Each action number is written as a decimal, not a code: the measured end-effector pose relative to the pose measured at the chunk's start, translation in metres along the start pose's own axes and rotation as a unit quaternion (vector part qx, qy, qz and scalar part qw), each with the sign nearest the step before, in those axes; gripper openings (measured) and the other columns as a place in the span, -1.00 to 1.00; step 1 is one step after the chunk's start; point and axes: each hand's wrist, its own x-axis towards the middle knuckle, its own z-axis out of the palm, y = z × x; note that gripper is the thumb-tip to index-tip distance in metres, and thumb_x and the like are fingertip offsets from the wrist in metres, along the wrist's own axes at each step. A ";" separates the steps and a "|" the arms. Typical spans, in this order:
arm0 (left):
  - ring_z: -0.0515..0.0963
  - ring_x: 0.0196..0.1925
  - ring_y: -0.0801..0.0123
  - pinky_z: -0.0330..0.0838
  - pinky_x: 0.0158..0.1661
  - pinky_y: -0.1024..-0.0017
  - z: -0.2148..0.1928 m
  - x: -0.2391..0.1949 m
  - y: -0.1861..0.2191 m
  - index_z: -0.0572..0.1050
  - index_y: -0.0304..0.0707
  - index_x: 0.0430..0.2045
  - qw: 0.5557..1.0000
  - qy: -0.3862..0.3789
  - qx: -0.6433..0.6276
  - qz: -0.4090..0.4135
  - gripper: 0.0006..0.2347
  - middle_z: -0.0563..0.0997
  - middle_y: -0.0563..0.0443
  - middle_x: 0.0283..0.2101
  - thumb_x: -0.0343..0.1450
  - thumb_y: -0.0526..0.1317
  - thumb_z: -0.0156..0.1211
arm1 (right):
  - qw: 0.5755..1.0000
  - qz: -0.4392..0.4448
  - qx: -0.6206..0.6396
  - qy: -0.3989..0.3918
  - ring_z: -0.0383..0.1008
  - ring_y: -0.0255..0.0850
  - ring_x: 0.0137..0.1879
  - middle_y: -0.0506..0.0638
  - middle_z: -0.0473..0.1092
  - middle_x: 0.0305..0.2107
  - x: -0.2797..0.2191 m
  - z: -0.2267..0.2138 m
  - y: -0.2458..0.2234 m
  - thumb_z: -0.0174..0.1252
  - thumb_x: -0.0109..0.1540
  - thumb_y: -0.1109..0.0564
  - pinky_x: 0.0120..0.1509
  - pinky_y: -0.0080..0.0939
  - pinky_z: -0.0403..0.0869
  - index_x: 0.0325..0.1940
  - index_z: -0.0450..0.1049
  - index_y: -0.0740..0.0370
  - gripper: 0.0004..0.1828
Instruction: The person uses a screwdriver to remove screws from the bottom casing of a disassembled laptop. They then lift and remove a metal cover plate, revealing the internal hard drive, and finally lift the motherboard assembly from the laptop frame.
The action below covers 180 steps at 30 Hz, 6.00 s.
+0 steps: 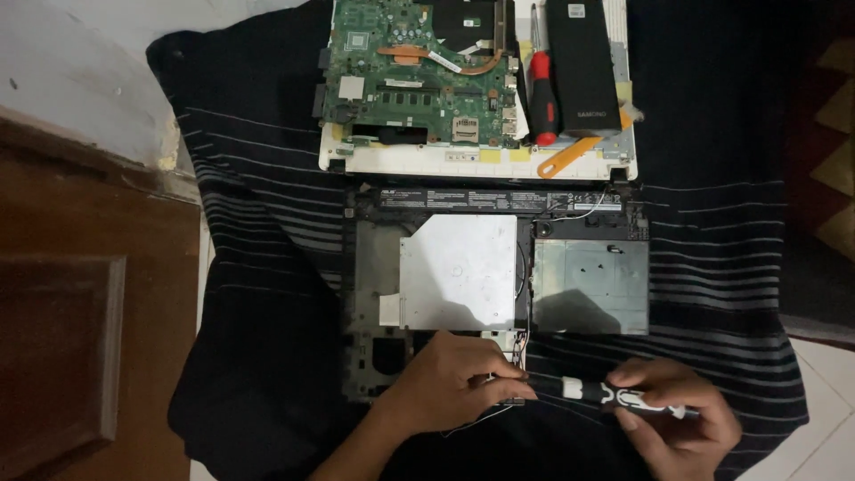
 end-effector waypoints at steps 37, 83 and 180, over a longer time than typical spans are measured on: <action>0.55 -0.57 0.41 0.40 -0.52 0.50 0.004 -0.001 -0.004 0.52 -0.25 -0.59 0.968 0.107 0.112 0.199 -0.77 0.58 0.07 -0.56 0.34 -0.22 0.53 | 0.999 -0.030 -0.029 -0.016 0.68 -0.19 -0.15 0.15 0.54 -0.28 0.001 -0.005 0.001 0.32 0.04 0.27 0.05 -0.27 0.74 -0.18 0.38 0.15 -0.67; 0.37 0.31 -0.14 0.35 0.13 -0.02 -0.037 0.022 -0.003 0.20 -0.11 0.41 0.844 -0.011 0.536 0.010 -0.07 0.29 -0.20 0.40 0.22 0.41 0.36 | 0.963 0.050 -0.254 -0.071 0.63 -0.02 0.01 0.28 0.52 -0.18 0.056 0.018 -0.057 0.34 0.11 0.37 0.27 -0.11 0.58 -0.13 0.33 0.40 -0.66; 0.22 0.41 -0.22 0.17 0.22 -0.18 -0.058 0.068 -0.018 0.23 0.05 0.37 0.692 -0.135 0.694 0.143 -0.03 0.15 -0.40 0.47 0.15 0.64 -0.03 | 0.728 -0.080 -0.480 -0.482 0.61 -0.12 -0.05 0.00 0.41 0.15 0.121 0.055 -0.088 0.29 0.10 0.11 -0.23 -0.18 0.63 0.20 0.36 0.04 -0.42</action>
